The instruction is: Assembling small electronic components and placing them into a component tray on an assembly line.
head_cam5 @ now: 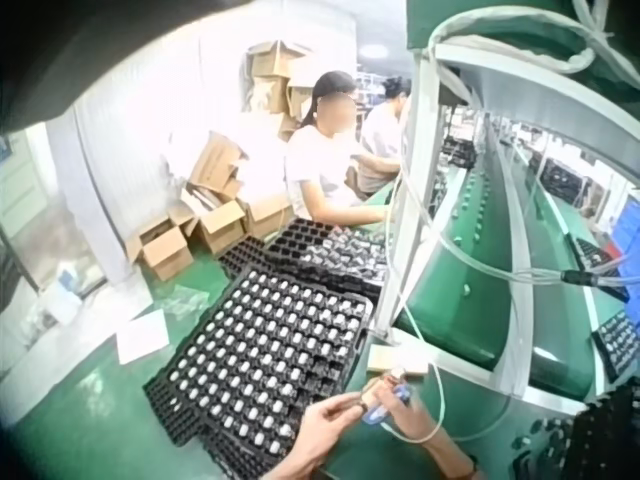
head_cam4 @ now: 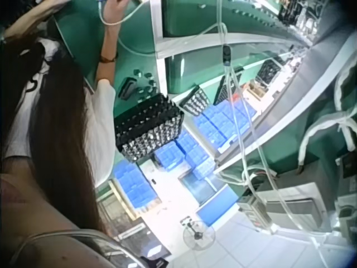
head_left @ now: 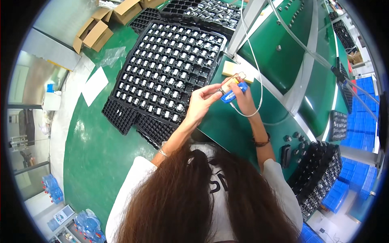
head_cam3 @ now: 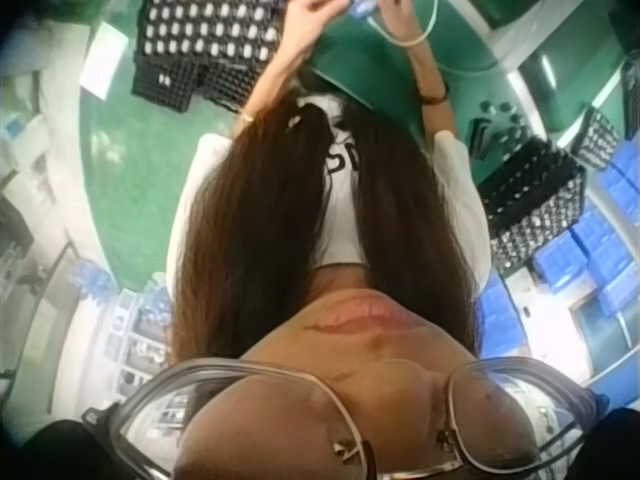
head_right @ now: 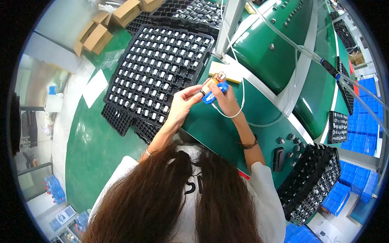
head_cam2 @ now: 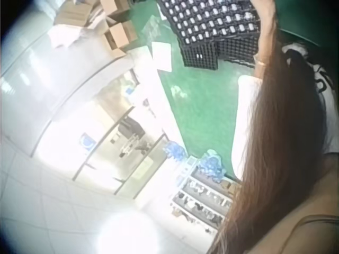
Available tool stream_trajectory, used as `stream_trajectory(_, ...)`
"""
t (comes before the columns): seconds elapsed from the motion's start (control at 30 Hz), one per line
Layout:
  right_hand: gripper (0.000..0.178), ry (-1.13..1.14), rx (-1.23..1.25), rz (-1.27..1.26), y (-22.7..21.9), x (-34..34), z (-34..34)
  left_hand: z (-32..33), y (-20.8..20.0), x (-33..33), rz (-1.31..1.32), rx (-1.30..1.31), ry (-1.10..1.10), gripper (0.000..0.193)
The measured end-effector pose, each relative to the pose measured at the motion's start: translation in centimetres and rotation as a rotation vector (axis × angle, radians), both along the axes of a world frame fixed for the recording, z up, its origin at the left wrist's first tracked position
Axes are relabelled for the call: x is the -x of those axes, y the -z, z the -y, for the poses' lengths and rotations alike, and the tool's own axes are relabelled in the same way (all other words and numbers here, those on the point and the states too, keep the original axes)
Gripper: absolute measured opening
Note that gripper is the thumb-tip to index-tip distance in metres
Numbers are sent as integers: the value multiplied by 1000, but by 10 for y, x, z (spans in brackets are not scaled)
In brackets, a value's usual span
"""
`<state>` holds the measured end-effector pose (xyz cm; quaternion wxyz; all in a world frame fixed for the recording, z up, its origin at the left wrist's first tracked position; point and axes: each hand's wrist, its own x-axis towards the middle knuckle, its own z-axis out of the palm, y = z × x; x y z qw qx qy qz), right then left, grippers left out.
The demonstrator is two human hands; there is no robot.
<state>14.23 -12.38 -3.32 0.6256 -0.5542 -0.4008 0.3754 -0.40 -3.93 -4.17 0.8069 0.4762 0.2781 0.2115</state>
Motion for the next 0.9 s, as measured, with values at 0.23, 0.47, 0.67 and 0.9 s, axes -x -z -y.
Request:
stream_trajectory(0.23, 24, 415, 124, 578, 13, -57, -15, -35, -2, 14, -301, -586, -185, 33)
stream_trajectory(0.47, 38, 458, 353, 804, 17, -59, -21, -62, -11, 37, -605, -1310, -286, 21)
stream_trajectory(0.67, 74, 368, 353, 665, 11, -70, 10, -78, -8, 6, -567, -1411, -220, 21)
stream_trajectory(0.9, 61, 319, 290, 515, 13, -63, 33, -94, -3, -54, -618, -1525, 37, 22)
